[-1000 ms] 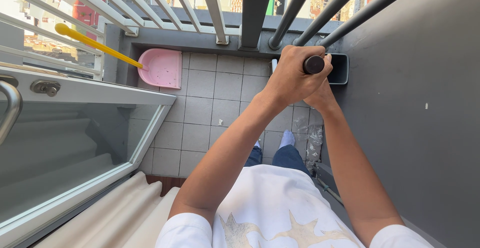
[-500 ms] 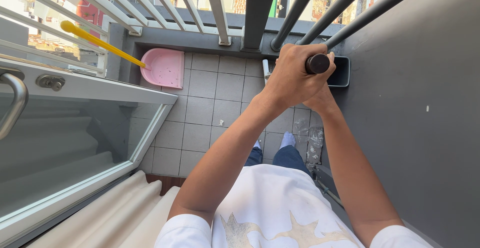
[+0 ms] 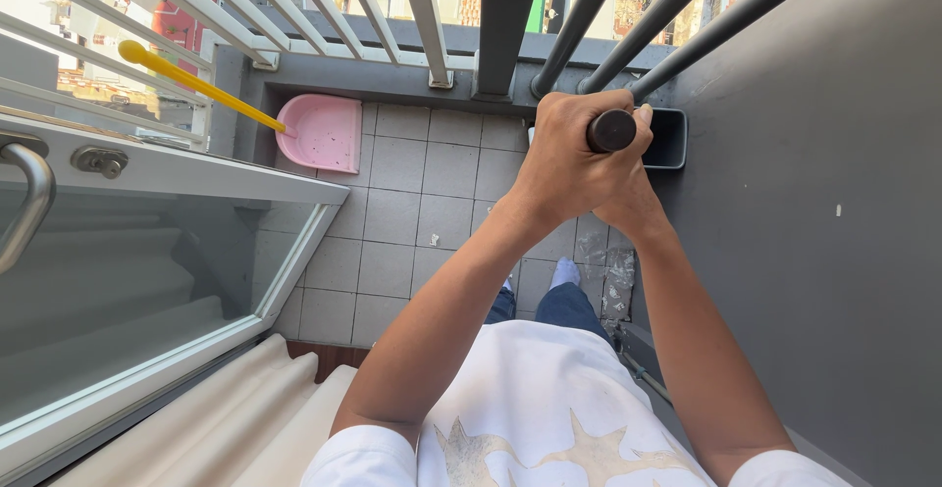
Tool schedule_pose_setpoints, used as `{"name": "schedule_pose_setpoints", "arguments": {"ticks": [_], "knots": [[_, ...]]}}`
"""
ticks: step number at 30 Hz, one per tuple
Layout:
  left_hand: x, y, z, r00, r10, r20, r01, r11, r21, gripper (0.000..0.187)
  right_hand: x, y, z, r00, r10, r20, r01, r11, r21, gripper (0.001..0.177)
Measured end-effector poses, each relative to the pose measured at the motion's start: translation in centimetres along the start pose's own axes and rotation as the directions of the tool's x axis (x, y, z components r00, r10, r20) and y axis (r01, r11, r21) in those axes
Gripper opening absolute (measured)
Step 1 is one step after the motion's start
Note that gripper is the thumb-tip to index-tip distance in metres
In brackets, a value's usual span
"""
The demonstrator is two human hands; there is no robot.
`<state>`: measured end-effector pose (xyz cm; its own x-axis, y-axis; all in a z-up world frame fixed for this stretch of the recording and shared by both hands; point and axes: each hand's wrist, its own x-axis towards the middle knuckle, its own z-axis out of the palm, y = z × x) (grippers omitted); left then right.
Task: Attempting to fix or reassemble a mop handle on a balcony.
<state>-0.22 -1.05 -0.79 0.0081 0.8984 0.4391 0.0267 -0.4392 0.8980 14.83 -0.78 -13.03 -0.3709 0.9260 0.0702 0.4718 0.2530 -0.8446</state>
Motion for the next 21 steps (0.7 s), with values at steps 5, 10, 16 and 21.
{"name": "schedule_pose_setpoints", "arguments": {"ticks": [5, 10, 16, 21], "knots": [[-0.2, -1.1, -0.4, 1.000, -0.011, 0.005, 0.011, 0.999, -0.041, 0.036, 0.2, -1.0, 0.6, 0.996, -0.077, -0.054, 0.075, 0.996, -0.044, 0.022], [-0.1, -2.7, -1.1, 0.997, -0.026, 0.070, 0.028, 0.999, -0.037, 0.040, -0.5, 0.9, 1.4, 0.999, 0.039, -0.003, -0.039, 0.999, -0.002, 0.017], [0.0, -2.4, -1.7, 0.978, -0.033, 0.208, 0.039, 0.999, -0.028, 0.039, -0.6, -0.1, 2.5, 0.995, -0.054, -0.084, 0.058, 0.997, 0.050, 0.015], [0.5, -1.8, -1.8, 0.967, -0.014, 0.254, 0.018, 1.000, -0.012, 0.037, -0.9, 1.0, 3.1, 0.996, -0.035, -0.087, 0.031, 0.998, -0.049, 0.041]]}}
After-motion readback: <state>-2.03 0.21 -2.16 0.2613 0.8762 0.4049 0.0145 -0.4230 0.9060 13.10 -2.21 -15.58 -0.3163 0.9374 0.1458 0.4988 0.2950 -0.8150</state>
